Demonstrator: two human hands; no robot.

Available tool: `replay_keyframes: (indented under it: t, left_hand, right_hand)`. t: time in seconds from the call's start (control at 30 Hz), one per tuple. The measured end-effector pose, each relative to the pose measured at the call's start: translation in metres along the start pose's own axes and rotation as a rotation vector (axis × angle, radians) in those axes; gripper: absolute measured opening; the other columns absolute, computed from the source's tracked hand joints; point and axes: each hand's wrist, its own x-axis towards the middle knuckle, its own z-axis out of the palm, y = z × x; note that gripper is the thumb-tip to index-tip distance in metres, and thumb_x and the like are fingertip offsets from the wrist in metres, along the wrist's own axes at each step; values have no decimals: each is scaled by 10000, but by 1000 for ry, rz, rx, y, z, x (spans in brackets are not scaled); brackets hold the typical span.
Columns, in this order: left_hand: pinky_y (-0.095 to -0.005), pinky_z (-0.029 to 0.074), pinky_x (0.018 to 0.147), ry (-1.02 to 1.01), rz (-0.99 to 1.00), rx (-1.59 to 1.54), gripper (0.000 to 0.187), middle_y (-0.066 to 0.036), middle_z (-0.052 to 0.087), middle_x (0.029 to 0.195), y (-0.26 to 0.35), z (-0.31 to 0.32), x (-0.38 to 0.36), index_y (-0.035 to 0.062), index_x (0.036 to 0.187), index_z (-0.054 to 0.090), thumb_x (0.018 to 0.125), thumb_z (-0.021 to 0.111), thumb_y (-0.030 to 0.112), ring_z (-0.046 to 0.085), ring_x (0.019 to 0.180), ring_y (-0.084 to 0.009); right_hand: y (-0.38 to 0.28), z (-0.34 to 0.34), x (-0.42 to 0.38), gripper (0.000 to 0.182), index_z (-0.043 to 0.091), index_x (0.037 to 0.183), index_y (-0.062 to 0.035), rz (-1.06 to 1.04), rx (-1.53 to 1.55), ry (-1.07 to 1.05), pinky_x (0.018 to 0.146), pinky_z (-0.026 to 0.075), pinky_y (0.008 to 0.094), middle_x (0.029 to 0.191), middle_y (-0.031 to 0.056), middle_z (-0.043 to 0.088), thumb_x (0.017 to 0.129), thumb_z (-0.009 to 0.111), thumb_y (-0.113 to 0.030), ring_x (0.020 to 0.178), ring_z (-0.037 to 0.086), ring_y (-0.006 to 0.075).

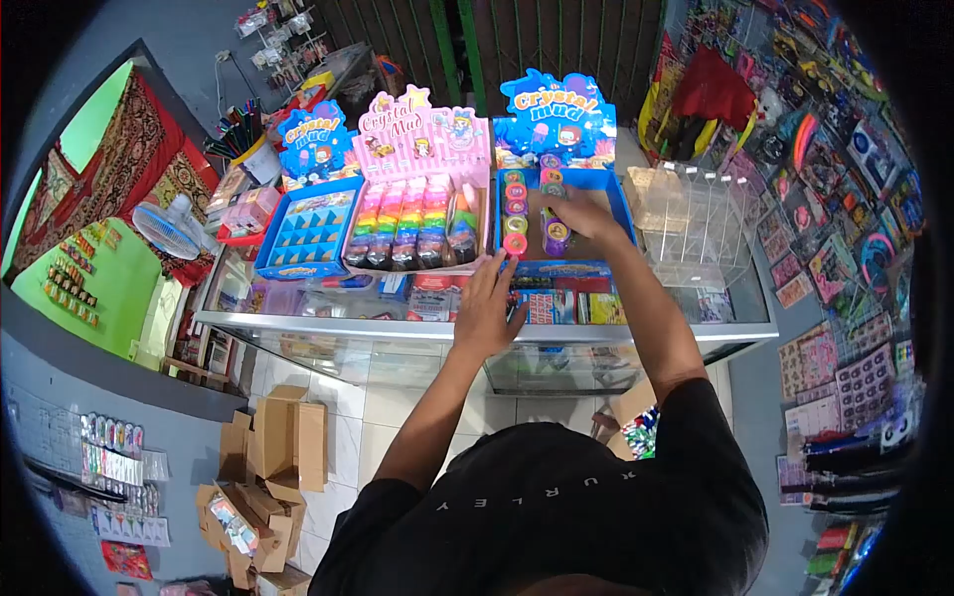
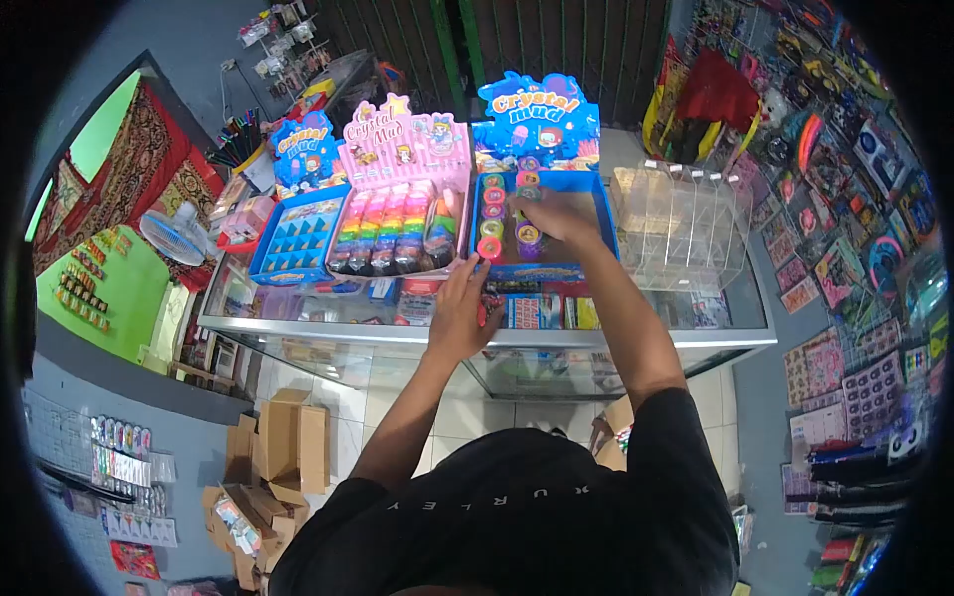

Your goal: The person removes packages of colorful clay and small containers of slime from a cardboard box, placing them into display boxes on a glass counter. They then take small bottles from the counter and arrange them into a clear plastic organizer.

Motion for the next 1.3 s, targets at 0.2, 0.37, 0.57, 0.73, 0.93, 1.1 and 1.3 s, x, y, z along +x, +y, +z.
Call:
replay_keyframes:
  t: [0.2, 0.37, 0.57, 0.73, 0.93, 1.1, 1.3]
  left_hand:
    - [-515, 308, 1133, 12, 16, 13, 747, -189, 369, 1536, 0, -1, 1, 45, 1497, 381, 857, 708, 252, 367, 1400, -410]
    - [-511, 311, 1128, -7, 10, 26, 741, -197, 373, 1529, 1, -1, 1, 42, 1488, 386, 856, 705, 261, 384, 1385, -402]
    - [-521, 339, 1101, 13, 1, 9, 714, -198, 396, 1503, 3, -1, 2, 65, 1469, 415, 856, 724, 260, 408, 1358, -402]
    - [-522, 341, 1102, 26, 2, -22, 693, -189, 406, 1498, 3, -2, 3, 71, 1456, 427, 855, 722, 249, 413, 1352, -407]
    - [-520, 340, 1100, 34, -20, 46, 690, -173, 420, 1485, 4, -2, 2, 69, 1445, 436, 844, 727, 243, 418, 1337, -402]
    - [-545, 305, 1118, 127, 2, 0, 724, -216, 383, 1504, 5, -2, 0, 63, 1463, 414, 844, 732, 261, 384, 1356, -436]
    - [-614, 230, 1149, 146, -50, 100, 764, -233, 310, 1554, 0, 5, -2, 82, 1497, 387, 855, 724, 321, 269, 1433, -476]
  right_hand:
    - [14, 28, 12, 714, 533, 1351, 2, 90, -236, -4, 1036, 447, 443, 1297, 259, 619, 897, 573, -546, 1222, 591, 396]
    - [9, 31, 5, 752, 496, 1354, 69, 148, -306, 34, 1063, 426, 474, 1291, 322, 592, 916, 523, -541, 1245, 550, 452]
    - [10, 33, -1, 697, 513, 1330, 85, 39, -293, 62, 1053, 428, 477, 1236, 335, 613, 957, 463, -502, 1212, 575, 447]
    - [25, 33, 2, 689, 517, 1273, 135, 27, -237, 37, 1040, 428, 519, 1238, 401, 563, 991, 378, -478, 1192, 554, 494]
    - [13, 20, -34, 643, 624, 1195, 44, -128, -274, 125, 1015, 439, 506, 1193, 274, 643, 975, 473, -541, 1133, 594, 454]
    - [-16, 2, -118, 370, 685, 1041, -42, -321, -476, 252, 941, 435, 498, 1027, 165, 677, 913, 677, -389, 1038, 629, 364]
    - [18, 18, -141, 261, 695, 1008, -108, -504, -735, 450, 938, 384, 454, 978, 67, 672, 832, 747, -294, 990, 603, 271]
